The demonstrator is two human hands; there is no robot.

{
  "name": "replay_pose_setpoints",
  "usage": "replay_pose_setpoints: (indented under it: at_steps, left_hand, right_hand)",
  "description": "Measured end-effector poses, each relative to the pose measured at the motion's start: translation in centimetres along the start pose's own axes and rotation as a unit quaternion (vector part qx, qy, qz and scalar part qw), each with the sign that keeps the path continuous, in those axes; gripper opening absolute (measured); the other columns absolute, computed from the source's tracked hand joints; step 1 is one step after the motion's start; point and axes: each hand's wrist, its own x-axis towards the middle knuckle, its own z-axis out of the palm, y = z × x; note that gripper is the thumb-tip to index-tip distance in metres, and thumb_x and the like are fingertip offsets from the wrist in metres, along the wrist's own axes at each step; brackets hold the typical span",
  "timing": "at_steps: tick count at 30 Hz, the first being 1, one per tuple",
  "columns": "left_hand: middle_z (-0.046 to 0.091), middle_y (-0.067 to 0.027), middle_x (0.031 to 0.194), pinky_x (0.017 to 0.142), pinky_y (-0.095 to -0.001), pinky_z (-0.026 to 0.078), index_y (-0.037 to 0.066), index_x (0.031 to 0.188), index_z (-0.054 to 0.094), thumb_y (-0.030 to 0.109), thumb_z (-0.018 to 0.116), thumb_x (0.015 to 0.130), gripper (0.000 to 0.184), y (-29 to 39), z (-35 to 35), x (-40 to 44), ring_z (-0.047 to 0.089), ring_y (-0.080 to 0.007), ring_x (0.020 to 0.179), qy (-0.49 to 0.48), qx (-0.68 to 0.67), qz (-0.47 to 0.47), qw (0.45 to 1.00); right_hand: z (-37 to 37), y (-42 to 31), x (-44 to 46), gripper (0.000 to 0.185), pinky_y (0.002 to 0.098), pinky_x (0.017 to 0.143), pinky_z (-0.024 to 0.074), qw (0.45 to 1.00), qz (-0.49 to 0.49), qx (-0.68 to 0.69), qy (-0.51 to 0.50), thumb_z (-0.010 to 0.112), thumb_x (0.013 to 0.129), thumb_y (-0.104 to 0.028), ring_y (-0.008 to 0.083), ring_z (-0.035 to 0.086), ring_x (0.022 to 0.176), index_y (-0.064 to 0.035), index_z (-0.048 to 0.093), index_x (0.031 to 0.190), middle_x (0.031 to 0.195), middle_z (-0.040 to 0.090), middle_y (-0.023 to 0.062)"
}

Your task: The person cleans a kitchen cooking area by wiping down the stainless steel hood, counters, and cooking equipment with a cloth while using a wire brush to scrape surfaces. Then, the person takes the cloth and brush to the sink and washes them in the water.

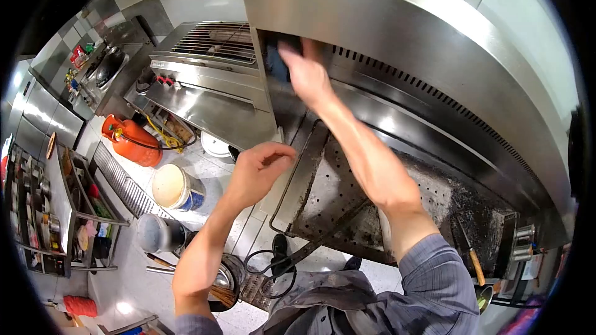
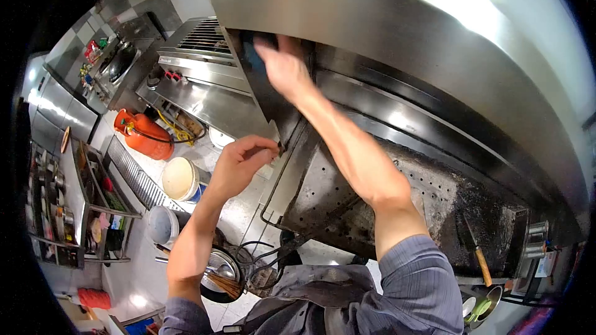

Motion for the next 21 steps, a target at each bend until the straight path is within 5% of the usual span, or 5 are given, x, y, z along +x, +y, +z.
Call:
replay_pose_setpoints:
  at_steps: [7, 12, 14, 19, 21]
  left_hand:
    - [0.07, -0.0002, 0.091, 0.072, -0.0229, 0.047, 0.001, 0.106, 0.072, 0.011, 0.066, 0.094, 0.016, -2.7, -2.1, -1.6, 0.06, -0.0066, 0.081, 0.031, -0.005, -0.024, 0.999]
    - [0.072, -0.0044, 0.095, 0.083, -0.0249, 0.05, -0.002, 0.104, 0.069, 0.007, 0.065, 0.094, 0.014, -3.7, -1.9, -1.8, 0.064, -0.01, 0.09, 0.006, -0.034, -0.04, 0.999]
    - [0.071, -0.0031, 0.093, 0.079, -0.0239, 0.048, -0.001, 0.104, 0.07, 0.008, 0.065, 0.094, 0.015, -5.0, -1.2, -1.3, 0.063, -0.0087, 0.086, 0.0, -0.06, -0.036, 0.998]
    - [0.072, -0.0045, 0.096, 0.083, -0.0261, 0.052, -0.001, 0.105, 0.07, 0.007, 0.066, 0.094, 0.014, -4.3, 0.3, 0.3, 0.065, -0.011, 0.089, -0.025, -0.081, -0.049, 0.995]
    - [0.072, -0.0044, 0.095, 0.083, -0.0266, 0.052, -0.001, 0.106, 0.07, 0.007, 0.067, 0.094, 0.015, -4.2, 0.5, 0.8, 0.065, -0.011, 0.089, -0.023, -0.111, -0.048, 0.992]
  right_hand:
    - [-1.7, 10.0, 6.2, 0.051, 0.0446, 0.111, 0.0358, 0.933, 0.021, -0.359, 0.017, 0.052, 0.104, -0.031, 0.0398, 0.047, 0.132, -0.0001, 0.046, 0.143, 0.143, 0.049, 0.0273]
    - [1.8, 16.7, 1.7, 0.06, 0.0427, 0.109, 0.0391, 0.934, 0.306, 0.023, 0.183, 0.047, 0.105, -0.029, 0.0367, 0.048, 0.132, -0.0019, 0.026, 0.154, 0.149, 0.046, 0.0233]
    - [3.5, 18.3, -2.1, 0.046, 0.0534, 0.094, 0.0471, 0.851, 0.439, 0.237, 0.165, 0.042, 0.105, -0.039, 0.0288, 0.054, 0.118, -0.0058, 0.051, 0.135, 0.143, 0.05, 0.0139]
    - [0.8, 11.5, -5.4, 0.018, 0.0406, 0.063, 0.0512, 0.796, 0.521, 0.306, 0.04, 0.057, 0.099, -0.019, 0.0209, 0.063, 0.071, -0.0081, 0.065, 0.088, 0.081, 0.067, 0.0034]
    - [-2.1, 14.7, -5.9, 0.035, 0.0448, 0.098, 0.0442, 0.802, 0.491, 0.34, 0.028, 0.063, 0.097, -0.023, 0.027, 0.056, 0.117, -0.0028, 0.06, 0.124, 0.131, 0.061, 0.0159]
